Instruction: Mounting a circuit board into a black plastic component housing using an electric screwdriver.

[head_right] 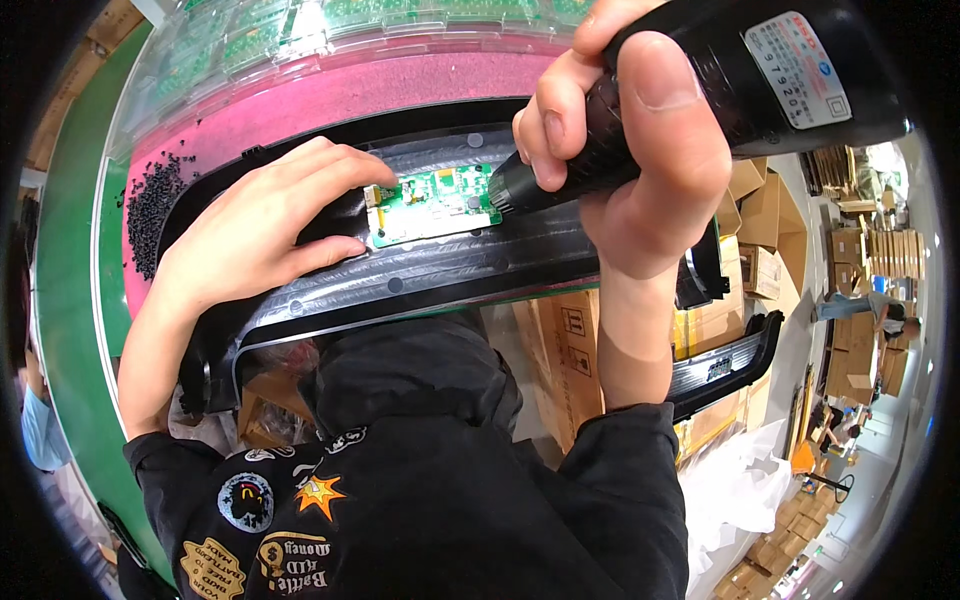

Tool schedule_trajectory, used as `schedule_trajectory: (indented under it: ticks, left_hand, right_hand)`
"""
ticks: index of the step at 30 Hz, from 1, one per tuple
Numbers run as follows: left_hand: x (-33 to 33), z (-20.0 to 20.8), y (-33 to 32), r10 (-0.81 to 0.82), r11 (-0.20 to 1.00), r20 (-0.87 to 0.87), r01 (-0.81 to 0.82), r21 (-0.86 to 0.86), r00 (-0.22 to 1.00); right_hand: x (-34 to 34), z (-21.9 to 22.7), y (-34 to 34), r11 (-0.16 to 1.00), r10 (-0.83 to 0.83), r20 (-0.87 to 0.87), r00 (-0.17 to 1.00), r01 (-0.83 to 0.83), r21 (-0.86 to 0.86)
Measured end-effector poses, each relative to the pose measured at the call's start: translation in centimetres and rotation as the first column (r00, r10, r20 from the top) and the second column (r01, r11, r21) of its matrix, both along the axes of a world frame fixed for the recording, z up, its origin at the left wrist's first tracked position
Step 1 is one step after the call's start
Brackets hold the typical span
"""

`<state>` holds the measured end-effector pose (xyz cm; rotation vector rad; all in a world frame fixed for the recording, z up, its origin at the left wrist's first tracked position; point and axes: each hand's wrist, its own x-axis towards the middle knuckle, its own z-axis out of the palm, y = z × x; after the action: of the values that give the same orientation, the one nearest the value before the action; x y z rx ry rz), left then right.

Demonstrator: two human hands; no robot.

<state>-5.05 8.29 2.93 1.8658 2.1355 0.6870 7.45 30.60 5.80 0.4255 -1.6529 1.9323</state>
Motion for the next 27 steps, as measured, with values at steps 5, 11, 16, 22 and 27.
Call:
schedule_trajectory:
  ticks: [5,11,16,22,27]
  left_hand:
    - [0.3,0.0,0.0,0.03,0.999,-0.017,-0.03,0.017,0.999]
    - [-0.2,2.1,-0.5,0.198,0.934,0.108,-0.221,0.28,0.974]
    - [1.4,6.5,-1.8,0.453,0.821,0.26,-0.513,0.252,0.853]
    - [2.0,8.3,-10.7,0.645,0.701,0.316,-0.704,0.118,0.695]
    - [2.0,3.1,-14.2,0.84,0.54,0.207,-0.808,-0.235,0.502]
  right_hand:
    - [-0.7,-0.5,-0.2,1.0,-0.009,-0.007,1.0,0.009,0.005]
    - [-0.9,-0.6,-0.8,1.0,-0.019,-0.007,1.0,0.019,0.004]
    - [-0.4,-0.4,0.2,0.998,0.01,0.04,0.999,-0.013,0.062]
    - [-0.6,-0.1,0.4,0.978,0.204,0.0,0.979,-0.203,0.045]
    - [-0.4,-0.7,0.5,0.98,0.195,0.003,0.981,-0.195,0.032]
